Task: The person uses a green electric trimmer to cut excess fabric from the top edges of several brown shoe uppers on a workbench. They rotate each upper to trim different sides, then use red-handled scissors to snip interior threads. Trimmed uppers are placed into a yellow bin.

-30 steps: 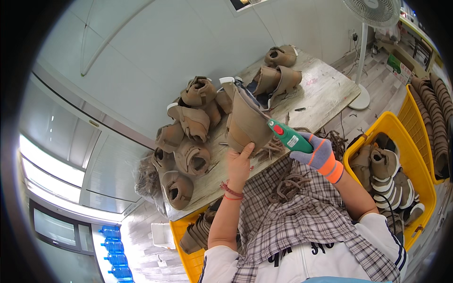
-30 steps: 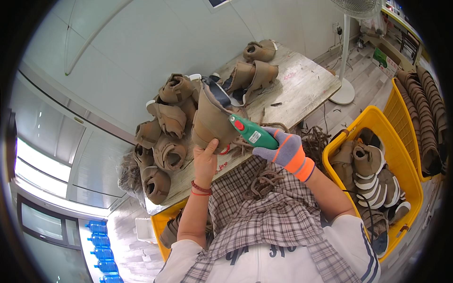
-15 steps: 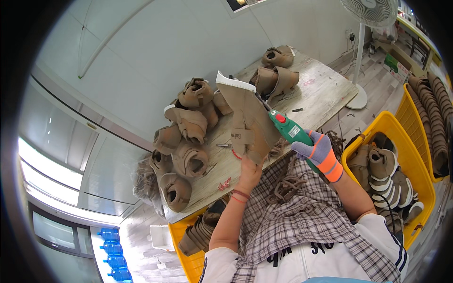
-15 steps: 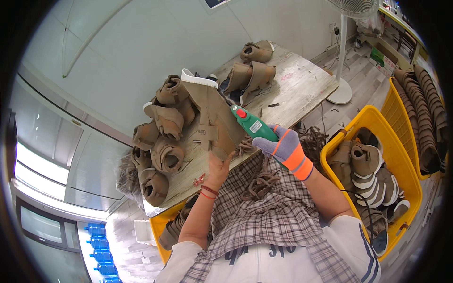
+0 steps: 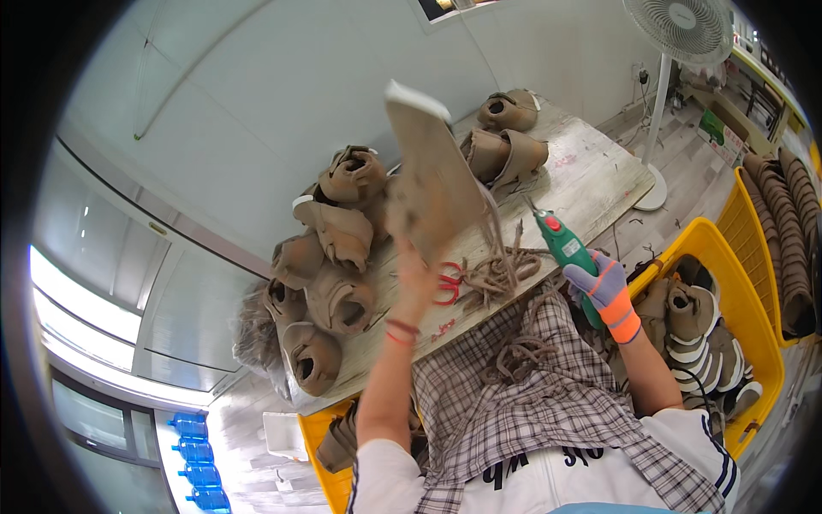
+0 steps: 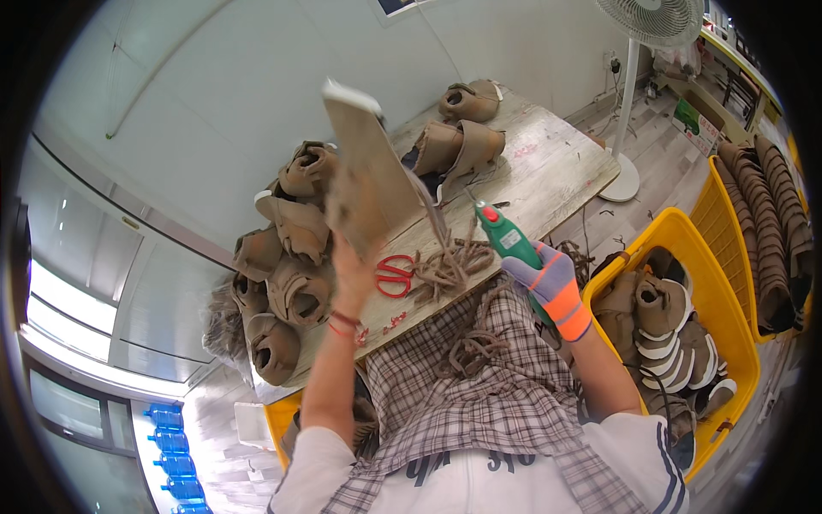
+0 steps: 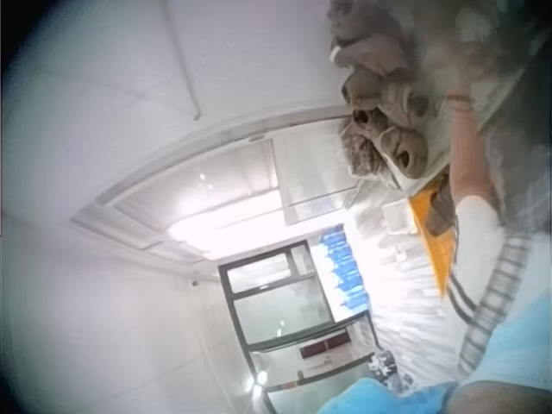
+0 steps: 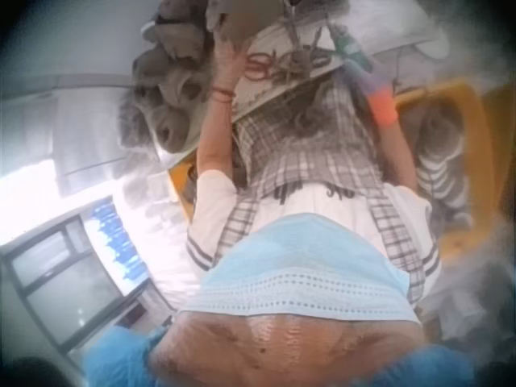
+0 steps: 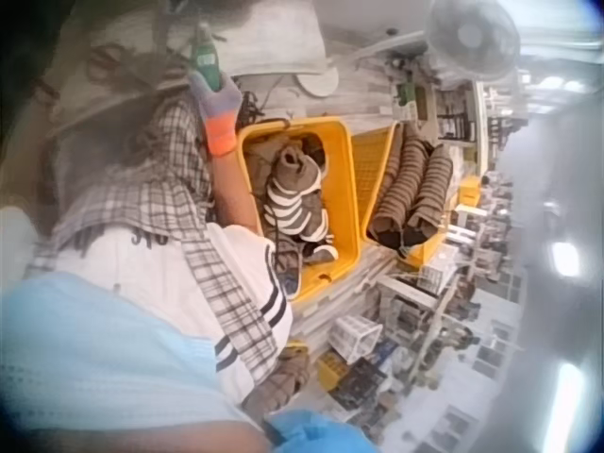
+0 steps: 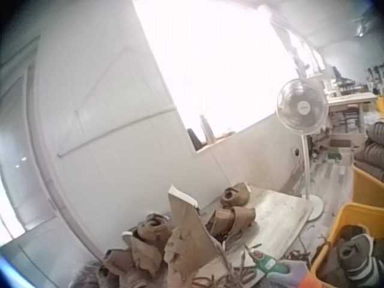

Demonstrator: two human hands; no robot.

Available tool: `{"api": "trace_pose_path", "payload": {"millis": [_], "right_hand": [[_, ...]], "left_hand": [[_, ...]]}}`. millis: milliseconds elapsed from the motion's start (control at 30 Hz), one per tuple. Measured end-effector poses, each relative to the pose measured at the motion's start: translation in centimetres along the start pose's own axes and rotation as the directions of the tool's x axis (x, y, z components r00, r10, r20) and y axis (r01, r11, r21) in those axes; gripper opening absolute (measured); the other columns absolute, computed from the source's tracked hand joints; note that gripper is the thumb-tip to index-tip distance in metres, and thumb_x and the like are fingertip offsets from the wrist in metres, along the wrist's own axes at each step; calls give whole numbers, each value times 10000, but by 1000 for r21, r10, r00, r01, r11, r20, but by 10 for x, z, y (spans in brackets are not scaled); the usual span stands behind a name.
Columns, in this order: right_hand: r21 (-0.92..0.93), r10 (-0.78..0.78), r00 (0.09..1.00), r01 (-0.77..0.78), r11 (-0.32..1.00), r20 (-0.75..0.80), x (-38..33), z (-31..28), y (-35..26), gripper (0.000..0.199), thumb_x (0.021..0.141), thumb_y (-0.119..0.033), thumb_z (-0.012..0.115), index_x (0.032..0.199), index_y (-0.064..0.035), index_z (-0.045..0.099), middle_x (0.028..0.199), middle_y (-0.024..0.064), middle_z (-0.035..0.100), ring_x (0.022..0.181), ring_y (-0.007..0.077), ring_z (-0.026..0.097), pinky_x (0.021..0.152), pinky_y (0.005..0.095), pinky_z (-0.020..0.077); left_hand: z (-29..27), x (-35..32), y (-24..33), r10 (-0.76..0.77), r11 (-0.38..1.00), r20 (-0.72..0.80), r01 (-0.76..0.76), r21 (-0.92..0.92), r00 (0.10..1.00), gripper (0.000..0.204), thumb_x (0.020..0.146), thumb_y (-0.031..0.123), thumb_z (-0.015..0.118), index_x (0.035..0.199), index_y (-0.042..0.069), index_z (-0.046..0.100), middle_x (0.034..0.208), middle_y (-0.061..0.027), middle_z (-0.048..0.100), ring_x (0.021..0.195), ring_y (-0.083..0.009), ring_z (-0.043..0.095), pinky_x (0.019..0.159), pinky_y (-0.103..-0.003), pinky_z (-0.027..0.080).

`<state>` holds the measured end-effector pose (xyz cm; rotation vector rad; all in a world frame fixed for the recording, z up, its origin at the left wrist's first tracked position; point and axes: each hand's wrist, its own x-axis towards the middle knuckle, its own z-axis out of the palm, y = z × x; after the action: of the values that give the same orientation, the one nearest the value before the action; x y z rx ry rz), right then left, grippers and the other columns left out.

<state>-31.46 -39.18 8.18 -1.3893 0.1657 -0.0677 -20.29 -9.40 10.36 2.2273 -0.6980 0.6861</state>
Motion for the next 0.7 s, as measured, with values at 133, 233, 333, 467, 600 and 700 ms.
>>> {"api": "trace_pose_path", "payload": {"millis": [133,233,333,467,600,700], "right_hand": [[-14,16,994,-18,1000,-107,13,-25,22,352,809,-188,725,1046,36,594,702,9,602,530,57,537,494,209,435],[-3,30,990,-31,1000,-139,19,-32,25,303,812,-180,721,1001,21,597,699,10,603,523,64,536,487,208,430],[-42,35,978,-45,998,-208,22,-39,25,265,807,-159,716,976,10,601,698,9,601,523,63,536,486,209,429],[-85,63,961,-88,992,-268,32,-46,31,248,796,-149,710,961,3,603,673,7,593,526,68,534,480,218,426],[-72,92,964,-113,991,-248,43,-44,37,258,796,-164,712,960,2,602,655,6,583,520,65,518,487,212,420],[-37,94,967,-106,994,-236,46,-43,39,253,796,-161,711,958,1,602,660,6,584,526,65,519,495,211,420]], "left_hand": [[-17,136,-45,148,944,-103,-110,310,984,327,758,119,690,993,-68,563,1096,-209,529,1001,-403,503,884,-463,412],[-4,191,-98,147,864,68,-162,477,987,211,735,71,665,900,-33,586,1044,-169,542,999,-368,501,879,-469,400],[28,200,-111,275,742,-63,-170,648,959,277,726,42,638,995,3,586,1088,-159,526,1037,-351,479,919,-477,372],[87,177,-111,323,811,-252,-129,571,912,468,718,42,644,1165,40,507,1182,-167,465,1058,-351,458,908,-458,364],[171,129,-130,-79,980,-204,114,165,976,453,760,207,704,1142,21,547,1021,-166,596,1016,-342,517,873,-434,390],[193,121,-135,-325,945,209,309,105,922,289,794,262,661,984,45,643,999,-114,613,1021,-303,525,989,-449,271]]}}
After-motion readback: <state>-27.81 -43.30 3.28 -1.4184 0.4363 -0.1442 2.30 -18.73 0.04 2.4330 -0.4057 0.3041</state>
